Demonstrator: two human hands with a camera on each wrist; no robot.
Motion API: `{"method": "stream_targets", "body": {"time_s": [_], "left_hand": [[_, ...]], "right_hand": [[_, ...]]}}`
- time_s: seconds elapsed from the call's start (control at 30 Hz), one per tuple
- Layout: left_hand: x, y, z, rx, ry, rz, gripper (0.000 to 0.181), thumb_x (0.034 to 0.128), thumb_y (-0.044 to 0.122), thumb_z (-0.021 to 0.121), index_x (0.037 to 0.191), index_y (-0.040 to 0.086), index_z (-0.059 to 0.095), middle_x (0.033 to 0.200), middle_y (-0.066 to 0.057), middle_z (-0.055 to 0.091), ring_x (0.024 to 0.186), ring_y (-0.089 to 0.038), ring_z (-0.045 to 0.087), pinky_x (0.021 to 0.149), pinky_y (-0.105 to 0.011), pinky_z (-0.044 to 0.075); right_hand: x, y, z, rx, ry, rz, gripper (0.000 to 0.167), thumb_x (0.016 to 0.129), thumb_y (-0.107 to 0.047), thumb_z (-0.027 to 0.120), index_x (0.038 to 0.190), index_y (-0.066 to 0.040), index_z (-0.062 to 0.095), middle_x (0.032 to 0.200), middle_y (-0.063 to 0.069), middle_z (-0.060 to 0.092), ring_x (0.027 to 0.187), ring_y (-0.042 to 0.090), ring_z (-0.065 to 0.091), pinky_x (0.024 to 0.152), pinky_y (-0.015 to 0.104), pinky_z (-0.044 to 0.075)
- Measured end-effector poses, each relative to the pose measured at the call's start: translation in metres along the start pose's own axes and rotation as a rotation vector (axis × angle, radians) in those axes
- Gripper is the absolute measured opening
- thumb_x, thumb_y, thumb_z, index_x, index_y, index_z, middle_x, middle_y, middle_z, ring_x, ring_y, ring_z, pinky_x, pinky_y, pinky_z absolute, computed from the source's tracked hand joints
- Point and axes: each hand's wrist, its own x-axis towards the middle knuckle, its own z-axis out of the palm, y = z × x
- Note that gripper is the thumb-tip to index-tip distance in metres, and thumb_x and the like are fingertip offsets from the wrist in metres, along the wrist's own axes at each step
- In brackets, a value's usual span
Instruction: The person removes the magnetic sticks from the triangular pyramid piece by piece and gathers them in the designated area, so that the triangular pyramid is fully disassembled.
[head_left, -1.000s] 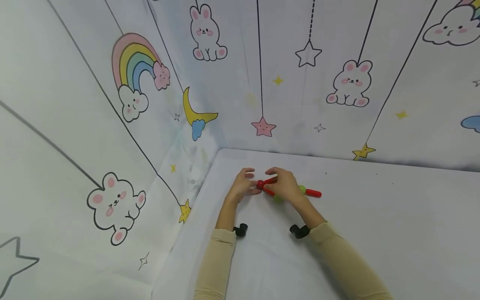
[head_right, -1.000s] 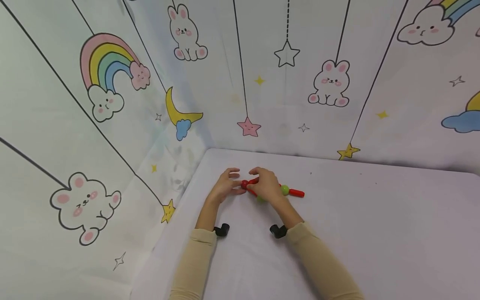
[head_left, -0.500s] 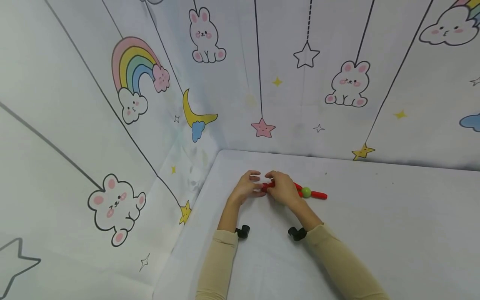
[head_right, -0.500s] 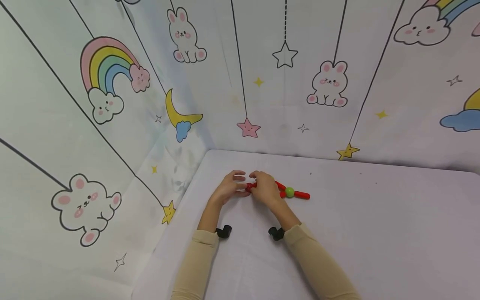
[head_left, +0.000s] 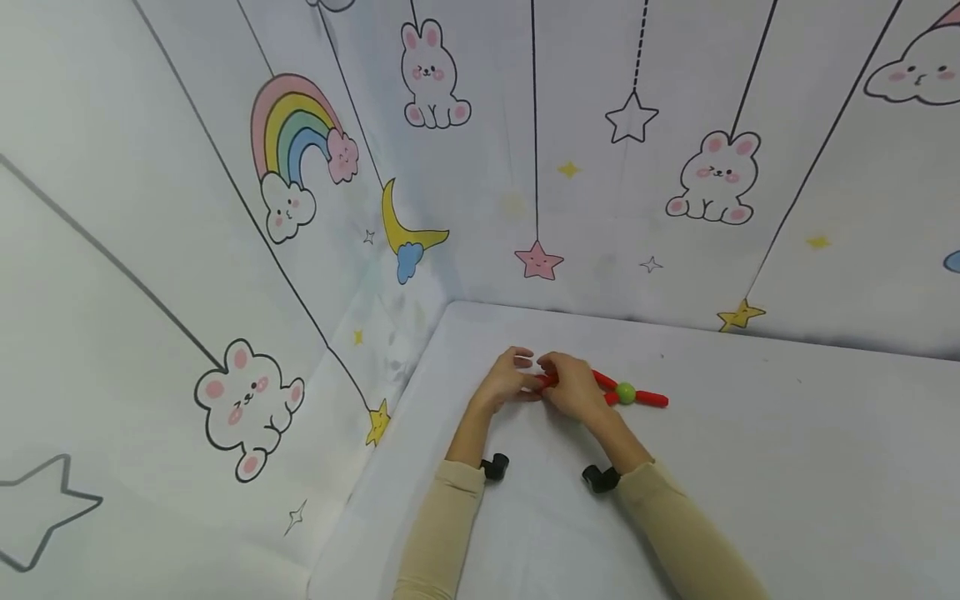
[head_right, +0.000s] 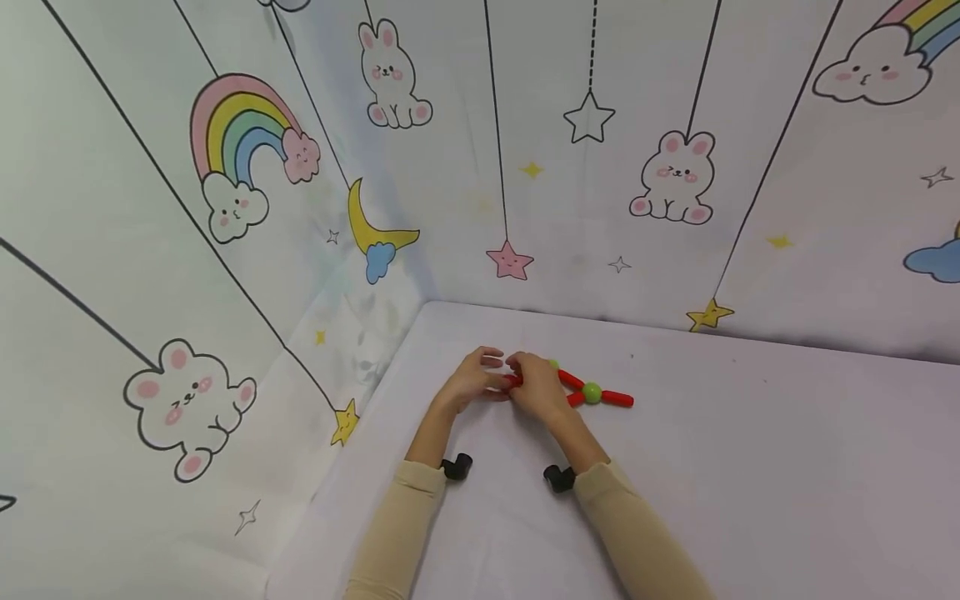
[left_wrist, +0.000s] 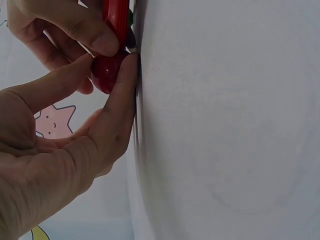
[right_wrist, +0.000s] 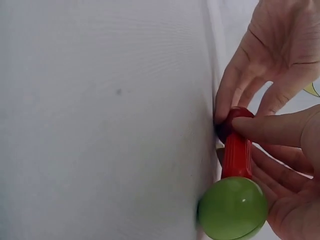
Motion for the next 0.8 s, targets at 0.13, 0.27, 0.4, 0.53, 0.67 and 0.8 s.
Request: {"method": "stream_targets", "body": {"time_s": [0.13,0.27,0.4,0.53,0.67,0.8], "left_hand": [[0.001,0.001,0.003,0.017,0.014,0.005,0.071,0.0851,-0.014,0.076,0.148,-0.006,0.043,0.144,-0.028,0.046,0.102,-0.035,0.07,0.079,-0.041,0.065],[0.001,0.004,0.004,0.047,0.03,0.002,0.073,0.0844,-0.013,0.078,0.149,-0.004,0.044,0.142,-0.026,0.049,0.099,-0.032,0.07,0.077,-0.04,0.065],[-0.001,0.006,0.006,0.102,0.046,0.003,0.074,0.0846,-0.011,0.079,0.15,0.0,0.046,0.139,-0.024,0.053,0.098,-0.03,0.068,0.075,-0.038,0.065],[-0.001,0.006,0.008,0.139,0.062,0.012,0.072,0.0848,-0.009,0.079,0.149,0.001,0.047,0.137,-0.024,0.054,0.096,-0.029,0.068,0.073,-0.037,0.065],[0.0,0.004,0.007,0.152,0.055,0.007,0.071,0.0857,-0.01,0.078,0.149,0.002,0.047,0.136,-0.023,0.055,0.096,-0.028,0.068,0.073,-0.037,0.065],[0.002,0.004,0.004,0.137,0.038,0.0,0.071,0.086,-0.012,0.076,0.15,0.002,0.047,0.135,-0.024,0.055,0.097,-0.029,0.068,0.074,-0.038,0.065]], "right_hand": [[0.0,0.005,0.0,0.04,0.009,-0.018,0.046,0.085,0.001,0.08,0.129,0.001,0.067,0.121,0.017,0.072,0.11,0.033,0.068,0.097,0.052,0.057],[0.0,0.008,-0.002,0.066,0.009,-0.031,0.048,0.084,0.0,0.082,0.129,0.001,0.067,0.119,0.016,0.072,0.109,0.032,0.069,0.096,0.05,0.058],[-0.002,0.011,-0.005,0.079,0.017,-0.049,0.05,0.082,0.0,0.085,0.129,0.002,0.067,0.115,0.016,0.074,0.104,0.031,0.07,0.093,0.051,0.059],[-0.003,0.014,-0.005,0.078,0.021,-0.069,0.052,0.082,-0.003,0.087,0.13,0.002,0.067,0.11,0.016,0.075,0.101,0.03,0.072,0.091,0.051,0.059],[-0.003,0.016,-0.005,0.084,0.003,-0.064,0.053,0.082,-0.005,0.088,0.131,0.001,0.067,0.108,0.014,0.076,0.101,0.028,0.072,0.091,0.05,0.06],[-0.001,0.017,-0.006,0.095,-0.014,-0.069,0.054,0.083,-0.004,0.087,0.132,0.001,0.066,0.109,0.013,0.076,0.101,0.028,0.072,0.092,0.049,0.06]]}}
